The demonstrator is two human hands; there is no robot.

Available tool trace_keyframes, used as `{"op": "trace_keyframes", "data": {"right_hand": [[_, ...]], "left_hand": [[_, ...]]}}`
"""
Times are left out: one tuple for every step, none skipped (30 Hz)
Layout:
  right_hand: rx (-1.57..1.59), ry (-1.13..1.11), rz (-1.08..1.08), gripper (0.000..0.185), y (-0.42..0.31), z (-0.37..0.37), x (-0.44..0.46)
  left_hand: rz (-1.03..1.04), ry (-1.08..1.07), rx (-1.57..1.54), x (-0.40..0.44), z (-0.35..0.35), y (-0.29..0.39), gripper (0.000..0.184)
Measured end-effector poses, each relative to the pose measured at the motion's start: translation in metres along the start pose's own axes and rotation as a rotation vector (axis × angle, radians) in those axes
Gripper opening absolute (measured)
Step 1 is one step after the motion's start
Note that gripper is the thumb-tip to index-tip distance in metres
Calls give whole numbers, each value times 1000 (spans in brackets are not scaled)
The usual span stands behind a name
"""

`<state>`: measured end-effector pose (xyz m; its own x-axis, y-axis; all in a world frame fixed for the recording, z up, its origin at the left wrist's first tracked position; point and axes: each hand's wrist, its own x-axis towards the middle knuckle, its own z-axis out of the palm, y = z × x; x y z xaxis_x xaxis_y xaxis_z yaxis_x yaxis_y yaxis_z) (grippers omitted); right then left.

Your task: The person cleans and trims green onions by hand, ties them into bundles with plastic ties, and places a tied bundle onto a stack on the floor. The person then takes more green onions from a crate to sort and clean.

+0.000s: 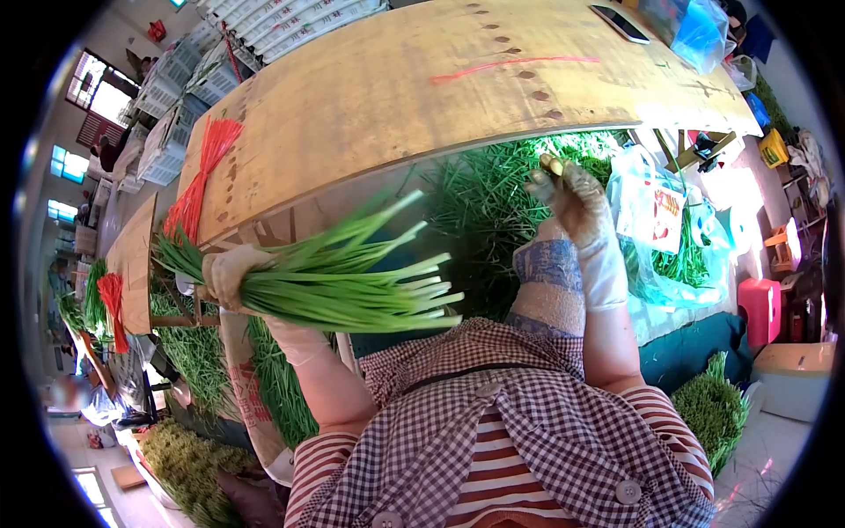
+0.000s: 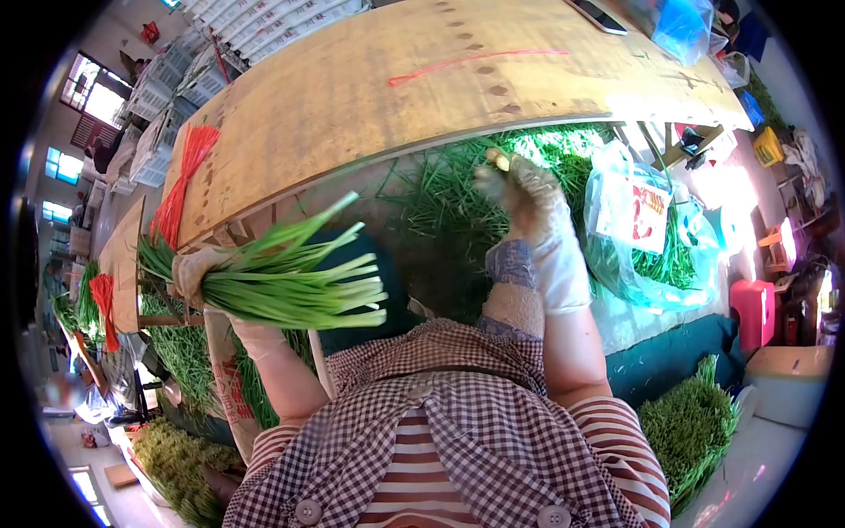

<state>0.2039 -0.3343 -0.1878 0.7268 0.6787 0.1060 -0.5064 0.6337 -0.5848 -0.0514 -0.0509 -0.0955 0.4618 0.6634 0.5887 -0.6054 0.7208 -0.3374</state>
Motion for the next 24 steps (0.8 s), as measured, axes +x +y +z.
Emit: {"op": "trace_keyframes", "data": {"right_hand": [[-700,159,23,23,-4,-5,3],[-1399,318,45,23,-5,-10,4],[-1783,340,108,25,-1,-12,-9],[-1443,237,113,26,4,6,-15],[-1058,75,220,26,10,23,-17],[-771,-75,280,23,16,38,-18],[-669,-201,257,20,19,54,-24],[-701,-262,230,20,20,71,-28],[-694,-193,291,22,18,88,-35],[-687,-124,352,24,18,98,-38],[-726,-97,349,24,23,98,-38],[-768,-69,347,25,28,96,-37],[-789,-87,348,25,30,97,-36],[-809,-106,350,25,33,98,-36],[-806,-171,356,24,35,102,-35],[-802,-238,362,24,38,105,-34],[-762,-222,416,24,44,107,-34],[-723,-204,469,24,49,110,-34],[-776,-221,427,24,50,112,-34],[-830,-238,385,23,50,114,-35],[-756,-228,373,22,53,113,-35],[-682,-218,361,21,59,108,-35],[-609,-208,350,20,67,102,-35],[-492,-212,255,20,80,93,-35]], "left_hand": [[55,36,-28,-1,3,3,28],[55,-5,-44,-1,-1,10,27],[52,-49,-61,1,-9,15,27],[44,-34,-38,1,-9,12,27],[37,-19,-16,0,-9,8,26],[29,-5,7,0,-8,5,26],[38,11,41,-2,-9,5,26],[46,27,76,-2,-10,4,26],[11,-20,24,-1,-10,0,26],[-7,-124,-24,4,-15,1,25],[-26,-229,-74,10,-21,4,25],[-43,-335,-125,13,-24,5,25],[-52,-310,-103,13,-22,5,25],[-61,-283,-83,12,-19,4,25],[-69,-256,-62,11,-17,3,25],[-61,-240,-81,10,-18,-1,25],[-53,-224,-98,8,-18,-6,25],[-47,-210,-115,8,-19,-9,25],[-57,-203,-118,9,-17,-11,25],[-48,-147,-115,6,-15,-13,25],[-40,-91,-113,0,-11,-16,25],[-32,-36,-110,-2,-8,-20,26],[-44,10,-46,-1,-9,-15,26],[-54,56,18,-1,-12,-5,27]]}}
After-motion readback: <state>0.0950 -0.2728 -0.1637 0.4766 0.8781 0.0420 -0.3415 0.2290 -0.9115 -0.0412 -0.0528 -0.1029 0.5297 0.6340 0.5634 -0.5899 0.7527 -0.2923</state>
